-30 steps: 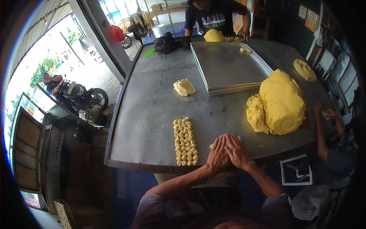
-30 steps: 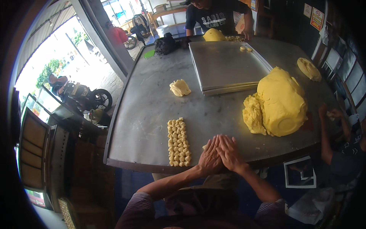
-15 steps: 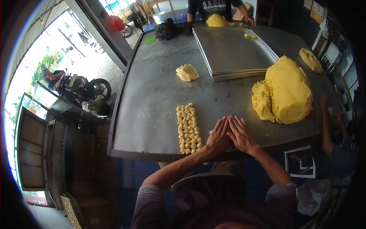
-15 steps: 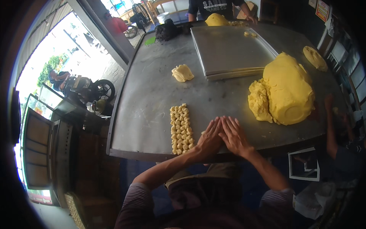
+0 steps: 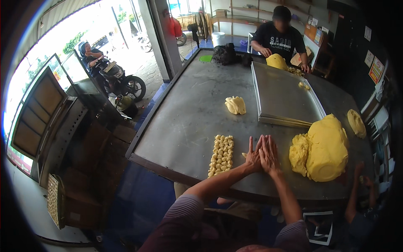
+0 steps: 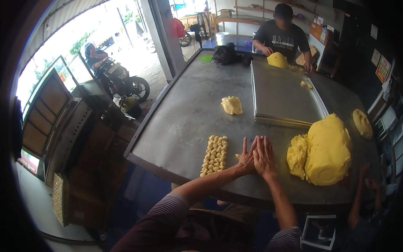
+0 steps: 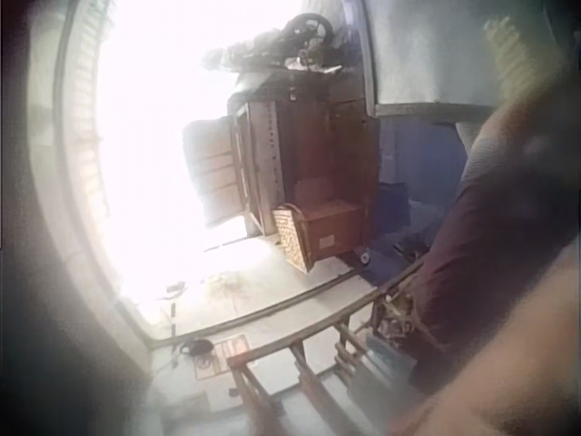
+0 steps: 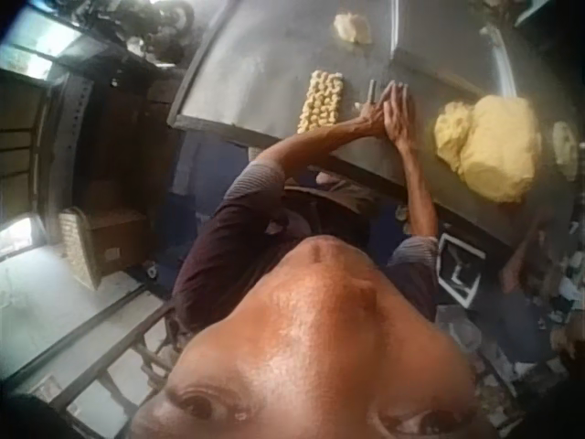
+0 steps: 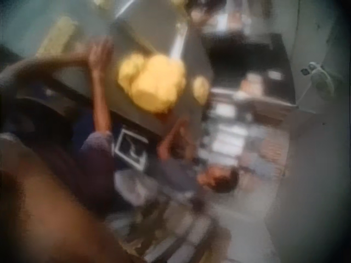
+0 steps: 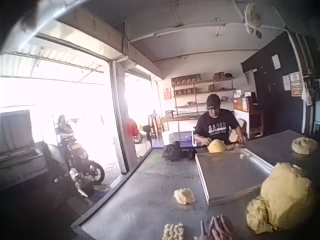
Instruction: The person empties a bucket of dough onto a table, then pinches off pieces of dough by hand and rolls them into small balls.
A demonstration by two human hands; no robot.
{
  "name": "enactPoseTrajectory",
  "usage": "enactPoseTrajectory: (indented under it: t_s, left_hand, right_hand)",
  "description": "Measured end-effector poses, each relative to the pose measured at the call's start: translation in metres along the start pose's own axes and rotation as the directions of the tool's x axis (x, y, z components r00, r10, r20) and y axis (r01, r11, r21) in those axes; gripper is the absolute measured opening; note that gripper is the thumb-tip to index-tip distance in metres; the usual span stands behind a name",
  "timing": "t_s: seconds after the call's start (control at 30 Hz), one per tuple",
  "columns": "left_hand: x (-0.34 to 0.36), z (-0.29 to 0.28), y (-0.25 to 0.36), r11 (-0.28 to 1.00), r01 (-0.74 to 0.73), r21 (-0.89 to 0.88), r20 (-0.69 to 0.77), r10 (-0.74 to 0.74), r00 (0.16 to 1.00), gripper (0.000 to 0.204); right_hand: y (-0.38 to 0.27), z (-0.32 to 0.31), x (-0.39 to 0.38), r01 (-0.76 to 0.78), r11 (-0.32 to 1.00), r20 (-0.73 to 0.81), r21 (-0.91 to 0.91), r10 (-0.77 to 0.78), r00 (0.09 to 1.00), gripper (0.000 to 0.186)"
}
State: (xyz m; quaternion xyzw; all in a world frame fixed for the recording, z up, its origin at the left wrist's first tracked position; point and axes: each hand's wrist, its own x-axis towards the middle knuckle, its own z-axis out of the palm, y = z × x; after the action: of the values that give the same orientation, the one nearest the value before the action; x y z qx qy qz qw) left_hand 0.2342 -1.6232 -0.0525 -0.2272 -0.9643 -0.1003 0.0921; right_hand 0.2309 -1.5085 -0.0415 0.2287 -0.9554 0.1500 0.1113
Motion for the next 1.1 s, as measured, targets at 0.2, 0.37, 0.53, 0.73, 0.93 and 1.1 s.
enactPoseTrajectory:
  t_s: [0.2, 0.37, 0.53, 0.73, 0.93, 1.1]
  left_hand:
    - [-0.039, 0.018, -0.023, 0.966, -0.227, -0.126, -0.195, 0.201, 0.960, 0.050]
    - [-0.071, -0.039, -0.025, 0.884, -0.424, -0.195, -0.050, 0.423, 0.905, 0.016]
    - [-0.107, -0.085, -0.017, 0.944, -0.198, -0.265, 0.138, 0.240, 0.961, 0.015]
    - [-0.134, -0.107, -0.011, 0.885, 0.132, -0.446, 0.125, -0.085, 0.989, 0.027]
    - [-0.143, -0.129, -0.017, 0.631, 0.306, -0.713, 0.024, -0.413, 0.910, 0.027]
    - [-0.142, -0.113, -0.014, 0.246, 0.011, -0.969, -0.101, -0.439, 0.893, 0.031]
  right_hand:
    - [0.016, 0.002, -0.032, 0.013, 0.992, 0.138, 0.122, -0.030, 0.990, 0.059]
    - [-0.016, -0.059, -0.109, -0.072, 0.938, 0.304, 0.339, -0.037, 0.952, 0.052]
    - [-0.015, -0.067, -0.086, -0.110, 0.949, 0.390, 0.295, -0.015, 0.921, 0.053]
    - [0.006, -0.005, 0.021, 0.025, 0.981, 0.075, -0.191, -0.011, 0.997, 0.064]
    - [0.015, 0.020, 0.021, 0.018, 1.000, 0.057, 0.020, -0.019, 0.998, 0.065]
    - [-0.024, -0.007, -0.046, -0.067, 0.998, 0.151, 0.010, 0.065, 0.986, 0.062]
